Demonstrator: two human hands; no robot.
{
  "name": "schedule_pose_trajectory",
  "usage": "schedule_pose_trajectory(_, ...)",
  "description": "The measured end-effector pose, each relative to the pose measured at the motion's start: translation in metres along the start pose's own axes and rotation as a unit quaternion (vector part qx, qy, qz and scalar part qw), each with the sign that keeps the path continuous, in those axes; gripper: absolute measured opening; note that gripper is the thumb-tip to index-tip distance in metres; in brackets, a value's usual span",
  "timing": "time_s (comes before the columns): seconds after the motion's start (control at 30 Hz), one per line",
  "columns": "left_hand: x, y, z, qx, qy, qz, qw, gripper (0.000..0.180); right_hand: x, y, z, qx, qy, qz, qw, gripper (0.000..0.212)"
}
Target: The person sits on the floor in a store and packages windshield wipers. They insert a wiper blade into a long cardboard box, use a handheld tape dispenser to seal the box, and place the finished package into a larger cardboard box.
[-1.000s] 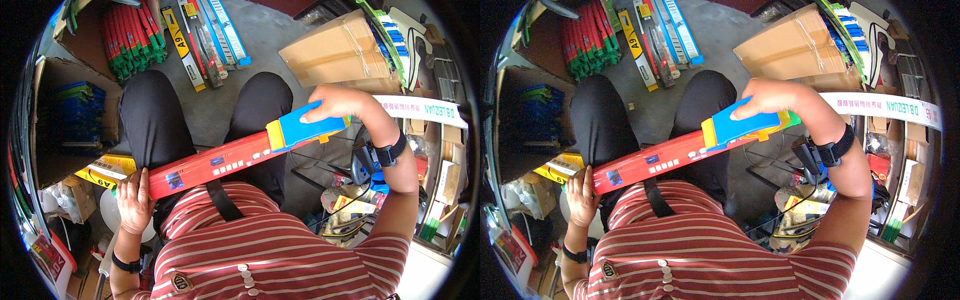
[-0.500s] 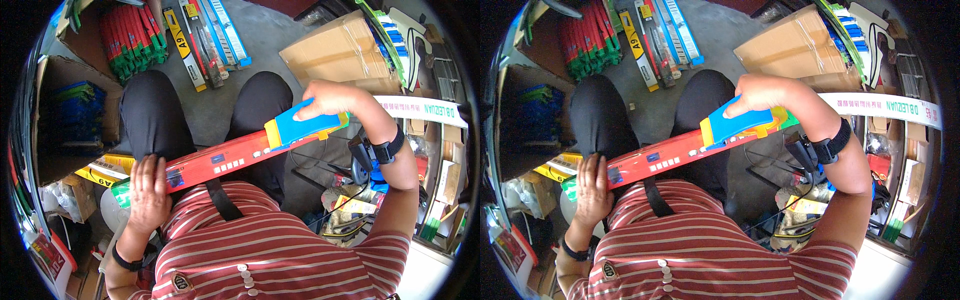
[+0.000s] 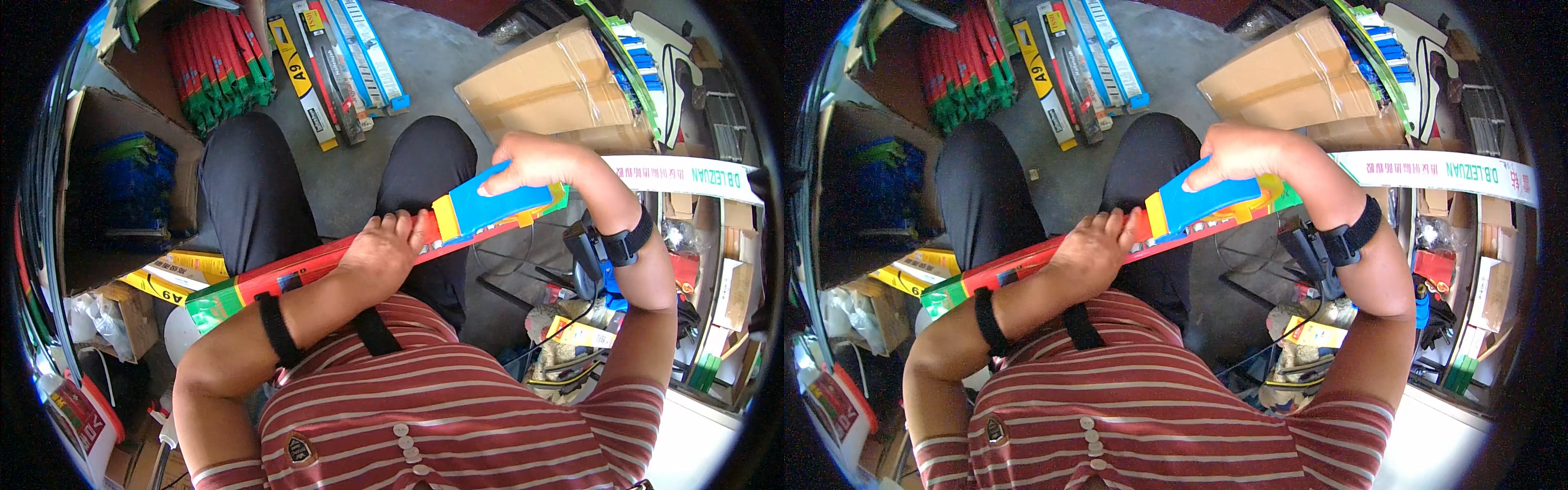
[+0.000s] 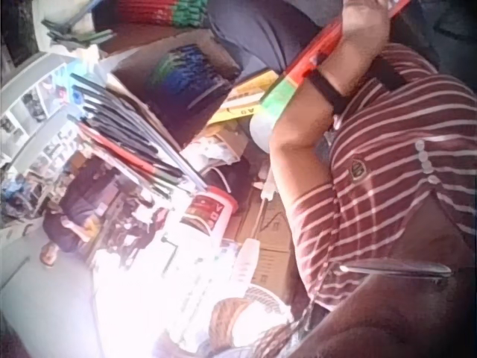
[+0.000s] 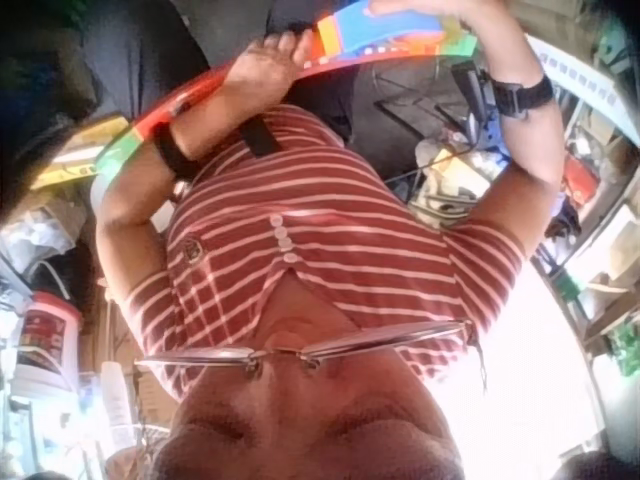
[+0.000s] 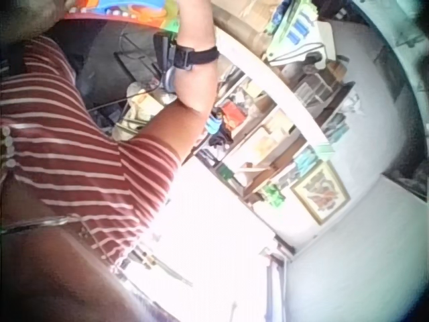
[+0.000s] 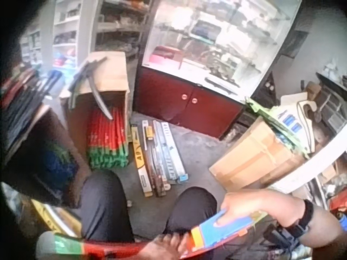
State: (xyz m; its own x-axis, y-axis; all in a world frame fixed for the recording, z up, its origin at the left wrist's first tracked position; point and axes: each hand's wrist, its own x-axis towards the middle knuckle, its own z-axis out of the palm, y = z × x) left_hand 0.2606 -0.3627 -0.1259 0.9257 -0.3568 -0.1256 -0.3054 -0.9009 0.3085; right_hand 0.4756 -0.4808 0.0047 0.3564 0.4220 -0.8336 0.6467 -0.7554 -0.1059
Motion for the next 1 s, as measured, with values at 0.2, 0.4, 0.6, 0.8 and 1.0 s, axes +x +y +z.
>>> schedule_pose_trajectory(0.2, -0.037, -0.015, -0.001, 0.029, -0.005, -0.026, 0.999, 0.062, 0.000, 0.009, 0.008, 0.041, 0.001, -0.015, 0.999, 0.057)
schedule_pose_trajectory(0.4, -0.092, -0.037, -0.008, 0.055, -0.003, -0.051, 0.997, 0.081, -0.013, 0.010, 0.016, 0.016, 0.032, -0.026, 0.999, 0.058)
schedule_pose_trajectory(0.6, -0.085, -0.034, -0.011, 0.057, -0.058, -0.053, 0.995, 0.084, -0.029, -0.020, 0.013, -0.109, 0.077, 0.003, 0.991, 0.055)
schedule_pose_trajectory(0.8, -0.083, -0.033, -0.009, 0.076, -0.025, -0.025, 0.996, 0.070, -0.029, -0.068, -0.004, -0.181, 0.047, 0.018, 0.982, 0.051)
schedule_pose_trajectory(1.0, -0.087, -0.031, -0.002, 0.089, -0.014, -0.034, 0.995, 0.074, -0.023, -0.102, -0.002, -0.251, 0.048, 0.029, 0.966, 0.042)
